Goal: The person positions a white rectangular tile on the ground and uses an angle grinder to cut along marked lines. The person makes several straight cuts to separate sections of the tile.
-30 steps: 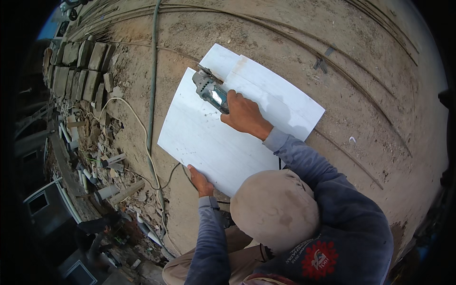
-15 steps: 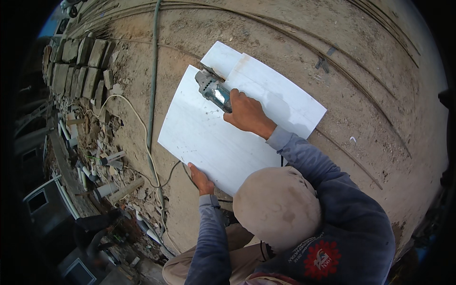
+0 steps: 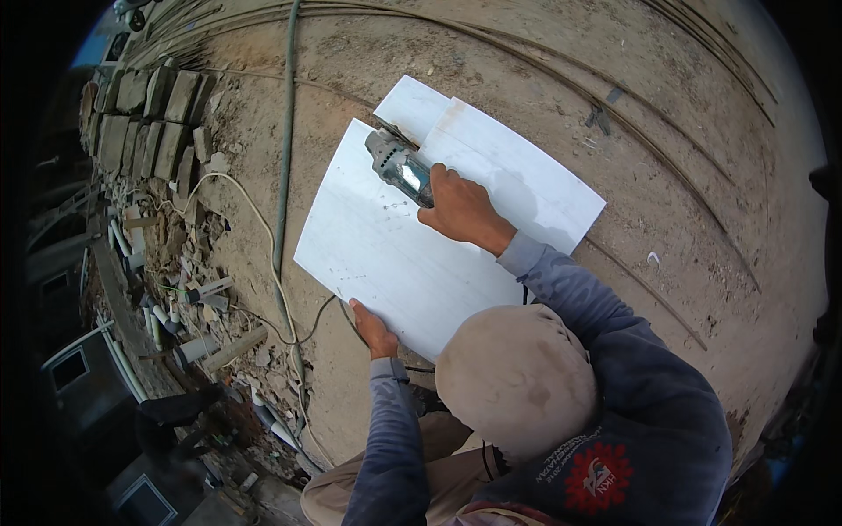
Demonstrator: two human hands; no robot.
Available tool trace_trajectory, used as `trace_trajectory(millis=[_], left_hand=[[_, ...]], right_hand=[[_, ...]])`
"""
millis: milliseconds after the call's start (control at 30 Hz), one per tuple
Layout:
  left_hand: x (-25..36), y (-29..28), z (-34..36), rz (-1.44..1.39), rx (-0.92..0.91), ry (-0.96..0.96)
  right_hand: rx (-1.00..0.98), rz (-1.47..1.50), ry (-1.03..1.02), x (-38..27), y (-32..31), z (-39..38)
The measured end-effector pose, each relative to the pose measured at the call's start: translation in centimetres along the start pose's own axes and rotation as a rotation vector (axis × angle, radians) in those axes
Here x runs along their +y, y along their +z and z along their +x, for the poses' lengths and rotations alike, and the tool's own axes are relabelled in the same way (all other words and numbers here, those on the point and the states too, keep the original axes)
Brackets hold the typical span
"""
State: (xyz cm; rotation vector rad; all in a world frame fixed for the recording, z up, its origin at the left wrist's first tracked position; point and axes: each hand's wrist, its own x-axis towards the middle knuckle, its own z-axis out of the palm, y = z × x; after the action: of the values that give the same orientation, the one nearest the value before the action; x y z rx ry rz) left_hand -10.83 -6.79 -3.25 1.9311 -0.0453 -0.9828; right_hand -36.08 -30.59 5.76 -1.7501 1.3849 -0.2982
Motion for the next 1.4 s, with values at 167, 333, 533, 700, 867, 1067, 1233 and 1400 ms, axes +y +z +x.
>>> trace_trajectory(millis=[167,333,533,700,867,1067,1233,1400], left_hand=[[-0.2,-0.08,0.14,-0.001,0.002,0.004],[-0.3,-0.15,0.36,-0.002,-0.002,0.0],[-0.31,-0.16,0.29,0.008,0.018,-0.008],[-0.31,-0.31,0.28,0.009,-0.001,-0.007],[-0.44,-0.43,0.45,-0.01,-0.019,-0.01],[-0.31,-0.27,0.36,0.008,0.006,-0.006],[-0.25,-0.16,0.24,0.027,0.01,0.0],[-0.23,-0.25,0.26,0.005,-0.027,-0.001]], right_hand=[[0.013,-0.002,-0.021,0.04,0.0,-0.04],[-0.011,0.003,-0.012,-0.03,-0.27,-0.11],[-0.01,-0.011,-0.017,-0.04,-0.31,-0.07],[-0.023,-0.015,-0.009,-0.12,-0.39,-0.11],[-0.034,-0.018,-0.008,-0.22,-0.59,-0.19],[-0.043,-0.018,-0.008,-0.21,-0.6,-0.16],[-0.043,-0.034,-0.009,-0.15,-0.52,-0.07],[-0.047,-0.041,-0.013,-0.1,-0.5,-0.05]])
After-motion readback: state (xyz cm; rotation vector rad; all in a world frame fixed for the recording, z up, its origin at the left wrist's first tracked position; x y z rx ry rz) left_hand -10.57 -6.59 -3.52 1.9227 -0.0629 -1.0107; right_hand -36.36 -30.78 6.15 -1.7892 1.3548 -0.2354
